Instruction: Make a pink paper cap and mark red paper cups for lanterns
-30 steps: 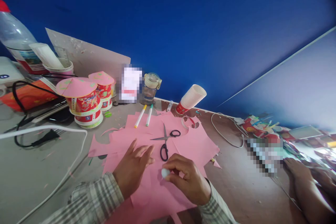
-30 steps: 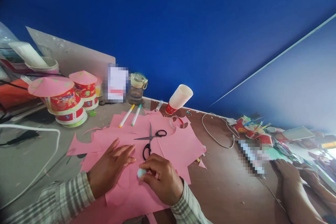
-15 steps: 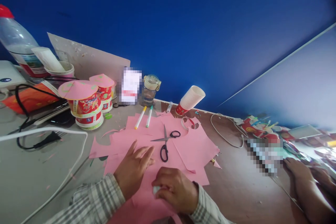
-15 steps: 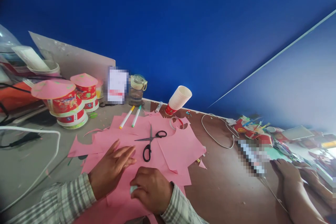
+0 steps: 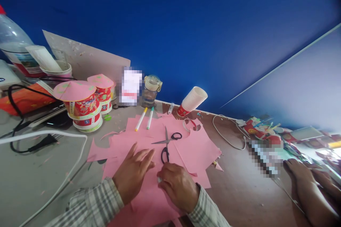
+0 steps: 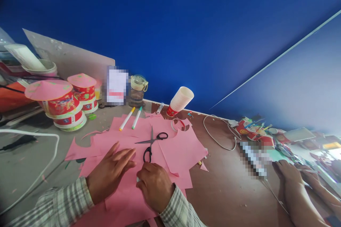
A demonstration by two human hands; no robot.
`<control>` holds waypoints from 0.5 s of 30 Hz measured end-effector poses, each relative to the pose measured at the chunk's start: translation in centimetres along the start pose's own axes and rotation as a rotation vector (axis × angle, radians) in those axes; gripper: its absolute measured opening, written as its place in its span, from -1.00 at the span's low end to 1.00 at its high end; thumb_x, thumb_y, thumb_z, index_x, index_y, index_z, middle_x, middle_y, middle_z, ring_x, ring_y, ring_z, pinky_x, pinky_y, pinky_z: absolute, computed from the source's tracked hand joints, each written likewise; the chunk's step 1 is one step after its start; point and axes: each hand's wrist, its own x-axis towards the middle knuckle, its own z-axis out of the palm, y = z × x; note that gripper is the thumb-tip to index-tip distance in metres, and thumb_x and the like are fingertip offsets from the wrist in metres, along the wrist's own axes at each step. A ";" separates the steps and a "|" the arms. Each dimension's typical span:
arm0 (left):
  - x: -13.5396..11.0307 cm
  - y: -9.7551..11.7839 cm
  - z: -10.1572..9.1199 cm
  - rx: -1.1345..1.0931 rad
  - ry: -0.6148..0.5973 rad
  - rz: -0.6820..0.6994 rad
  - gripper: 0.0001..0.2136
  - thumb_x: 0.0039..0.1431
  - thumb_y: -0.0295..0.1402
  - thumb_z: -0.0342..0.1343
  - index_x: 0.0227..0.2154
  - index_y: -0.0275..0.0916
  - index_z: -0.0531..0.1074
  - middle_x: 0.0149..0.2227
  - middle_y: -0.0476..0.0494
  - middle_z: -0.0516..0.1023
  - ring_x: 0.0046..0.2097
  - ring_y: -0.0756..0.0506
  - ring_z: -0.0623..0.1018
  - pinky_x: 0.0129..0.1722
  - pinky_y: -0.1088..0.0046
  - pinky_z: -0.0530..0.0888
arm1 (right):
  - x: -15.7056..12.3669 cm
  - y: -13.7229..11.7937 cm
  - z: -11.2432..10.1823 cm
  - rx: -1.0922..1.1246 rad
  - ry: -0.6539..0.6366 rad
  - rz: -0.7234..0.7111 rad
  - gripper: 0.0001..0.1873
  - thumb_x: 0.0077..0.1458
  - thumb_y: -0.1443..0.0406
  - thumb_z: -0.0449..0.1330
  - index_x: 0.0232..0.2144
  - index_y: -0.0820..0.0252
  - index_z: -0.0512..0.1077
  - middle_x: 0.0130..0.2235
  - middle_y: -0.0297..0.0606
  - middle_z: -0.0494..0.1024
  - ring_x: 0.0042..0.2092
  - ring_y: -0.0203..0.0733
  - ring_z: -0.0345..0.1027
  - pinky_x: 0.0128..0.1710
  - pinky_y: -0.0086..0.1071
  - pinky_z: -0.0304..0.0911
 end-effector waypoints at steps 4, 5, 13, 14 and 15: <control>-0.1 -0.1 0.0 -0.101 -0.142 0.039 -0.39 -0.09 -0.57 -0.06 0.07 -0.36 -0.11 -0.30 -0.26 0.61 -0.05 -0.27 0.34 0.01 -0.13 0.05 | -1.1 0.2 -1.8 0.273 -0.025 0.023 -0.89 -0.02 0.30 0.21 -0.37 0.07 0.52 -0.41 -0.31 0.52 -0.41 -0.22 0.41 -0.43 -0.49 0.28; -0.1 -0.1 0.0 -0.109 -0.142 0.030 -0.38 -0.10 -0.58 -0.04 0.07 -0.35 -0.12 -0.30 -0.26 0.61 -0.05 -0.27 0.33 0.01 -0.14 0.03 | -1.2 0.2 -2.3 0.344 0.026 0.070 -0.88 -0.04 0.31 0.23 -0.36 0.05 0.52 -0.42 -0.33 0.52 -0.44 -0.25 0.39 -0.47 -0.51 0.27; 0.1 0.0 -0.1 -0.086 -0.126 0.005 -0.44 -0.09 -0.56 -0.08 0.05 -0.31 -0.04 -0.22 -0.21 0.56 -0.08 -0.24 0.38 0.01 -0.08 0.08 | 0.7 -0.3 -0.4 0.133 0.178 0.103 -0.88 0.02 0.33 0.16 -0.35 0.13 0.48 -0.41 -0.30 0.46 -0.41 -0.22 0.35 -0.39 -0.45 0.26; 0.1 0.0 -0.2 -0.095 -0.131 0.007 -0.44 -0.09 -0.55 -0.12 0.05 -0.29 -0.06 -0.23 -0.14 0.55 -0.07 -0.23 0.38 0.01 -0.07 0.07 | 0.8 -0.4 0.2 0.081 0.172 0.082 -0.88 0.04 0.33 0.14 -0.36 0.14 0.47 -0.41 -0.29 0.47 -0.41 -0.20 0.35 -0.38 -0.43 0.25; 0.1 0.0 -0.2 -0.104 -0.134 0.005 -0.44 -0.09 -0.56 -0.16 0.06 -0.26 -0.07 -0.24 -0.07 0.55 -0.06 -0.22 0.37 0.00 -0.07 0.06 | 0.8 -0.4 0.6 0.043 0.159 0.059 -0.88 0.05 0.32 0.12 -0.36 0.14 0.47 -0.41 -0.28 0.47 -0.40 -0.19 0.35 -0.37 -0.41 0.25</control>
